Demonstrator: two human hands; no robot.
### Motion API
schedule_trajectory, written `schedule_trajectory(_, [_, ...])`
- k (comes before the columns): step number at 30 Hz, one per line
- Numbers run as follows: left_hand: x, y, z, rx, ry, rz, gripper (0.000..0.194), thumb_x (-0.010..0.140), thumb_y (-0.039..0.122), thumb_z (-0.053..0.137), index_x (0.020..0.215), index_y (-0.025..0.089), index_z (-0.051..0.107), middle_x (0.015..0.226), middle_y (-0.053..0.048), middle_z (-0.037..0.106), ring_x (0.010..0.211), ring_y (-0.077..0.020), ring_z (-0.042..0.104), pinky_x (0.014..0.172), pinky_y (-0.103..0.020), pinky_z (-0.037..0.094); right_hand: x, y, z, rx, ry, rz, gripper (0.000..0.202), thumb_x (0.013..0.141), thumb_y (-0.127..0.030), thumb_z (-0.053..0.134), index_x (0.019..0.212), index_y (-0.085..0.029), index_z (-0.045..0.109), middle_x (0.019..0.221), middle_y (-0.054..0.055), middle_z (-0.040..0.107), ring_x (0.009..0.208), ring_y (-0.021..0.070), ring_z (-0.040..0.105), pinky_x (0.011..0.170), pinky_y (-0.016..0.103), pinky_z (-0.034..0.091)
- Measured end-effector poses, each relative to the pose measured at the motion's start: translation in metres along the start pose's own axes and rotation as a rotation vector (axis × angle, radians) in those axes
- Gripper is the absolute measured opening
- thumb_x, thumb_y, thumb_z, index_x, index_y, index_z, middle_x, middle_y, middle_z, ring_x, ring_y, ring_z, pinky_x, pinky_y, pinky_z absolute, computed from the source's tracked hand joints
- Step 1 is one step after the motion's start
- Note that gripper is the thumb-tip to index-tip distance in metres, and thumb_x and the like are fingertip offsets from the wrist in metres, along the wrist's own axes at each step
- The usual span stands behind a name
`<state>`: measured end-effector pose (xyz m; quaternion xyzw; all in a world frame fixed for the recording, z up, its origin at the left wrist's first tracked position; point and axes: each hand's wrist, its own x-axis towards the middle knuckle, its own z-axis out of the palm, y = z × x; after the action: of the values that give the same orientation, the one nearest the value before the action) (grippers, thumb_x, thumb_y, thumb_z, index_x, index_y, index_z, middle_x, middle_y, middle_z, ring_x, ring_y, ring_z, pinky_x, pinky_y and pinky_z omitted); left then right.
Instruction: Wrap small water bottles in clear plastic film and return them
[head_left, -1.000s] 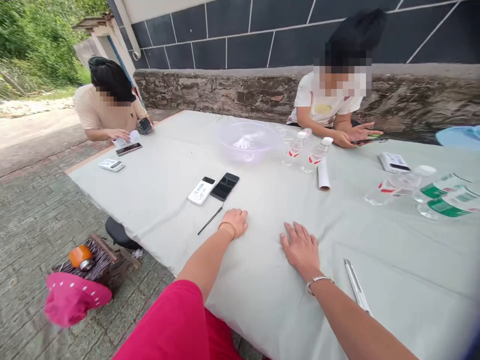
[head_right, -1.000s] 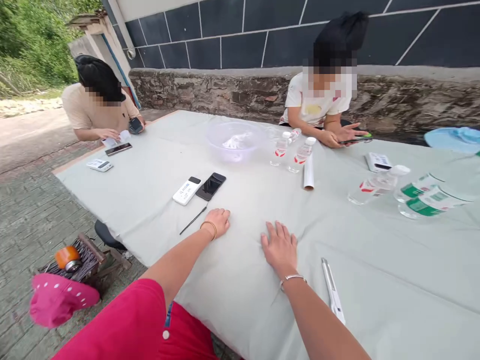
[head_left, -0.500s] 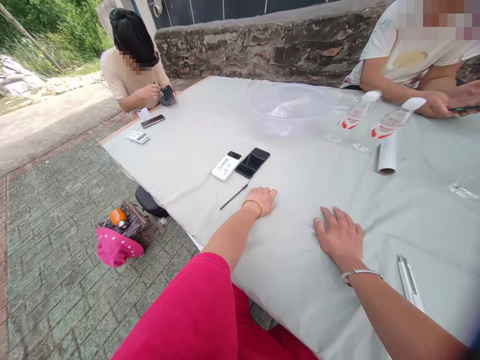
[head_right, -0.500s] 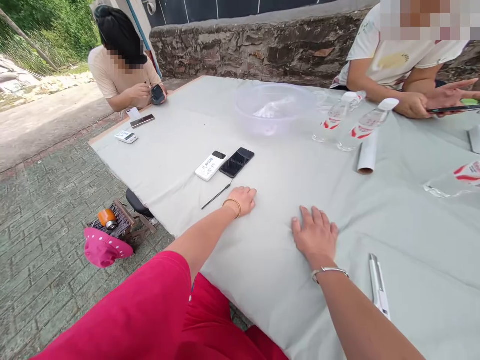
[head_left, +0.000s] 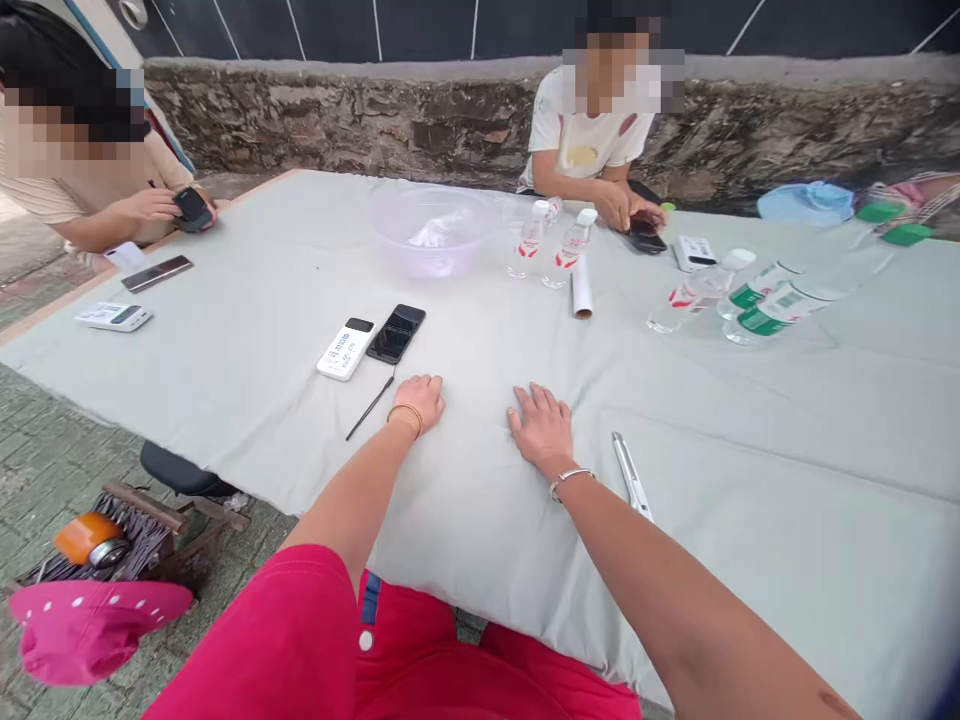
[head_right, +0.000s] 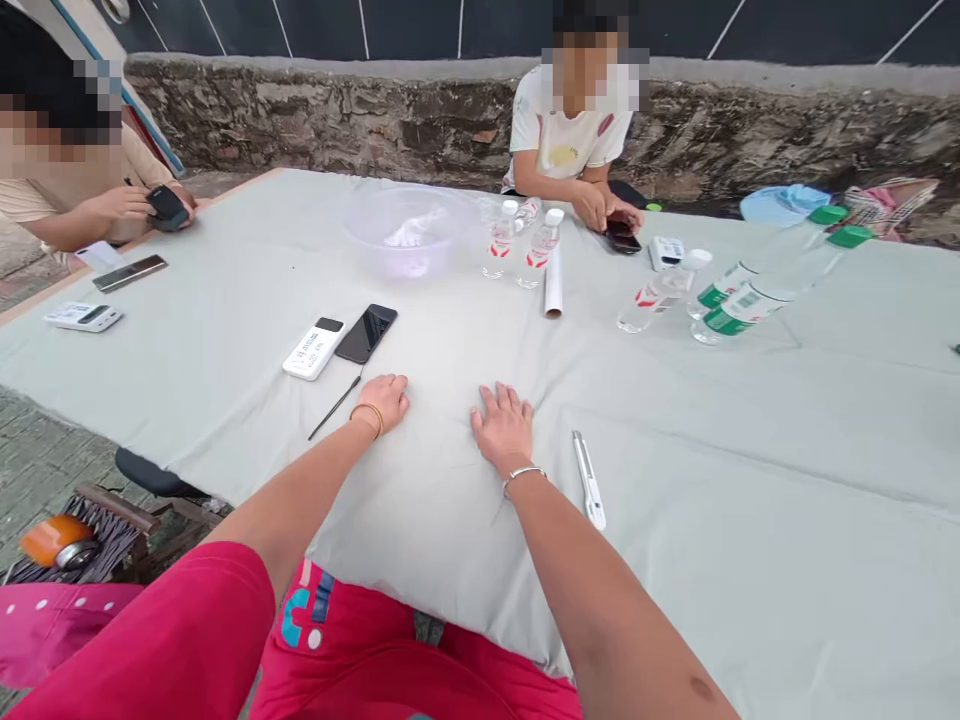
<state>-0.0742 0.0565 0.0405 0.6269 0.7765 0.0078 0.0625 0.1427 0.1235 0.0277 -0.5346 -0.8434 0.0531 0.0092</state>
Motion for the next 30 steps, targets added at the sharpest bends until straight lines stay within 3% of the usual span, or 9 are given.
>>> schedule_trajectory(30, [0.0006,0.0006,0.0064,-0.076,0.089,-0.019,0.025,0.085,0.021,0.045,0.105,0.019,0.060,0.101,-0.009,0.064,0.097,-0.0232,0.058,0.087,-0.034,0.042,-0.0020,0.0032,0.0007,0.017,-0.035,0.019,0.053,0.095,-0.041,0.029,0.144,-0.024,0.038,0.155,0.005,0.030,0.142,0.0234,0.024,0.115,0.047,0.016])
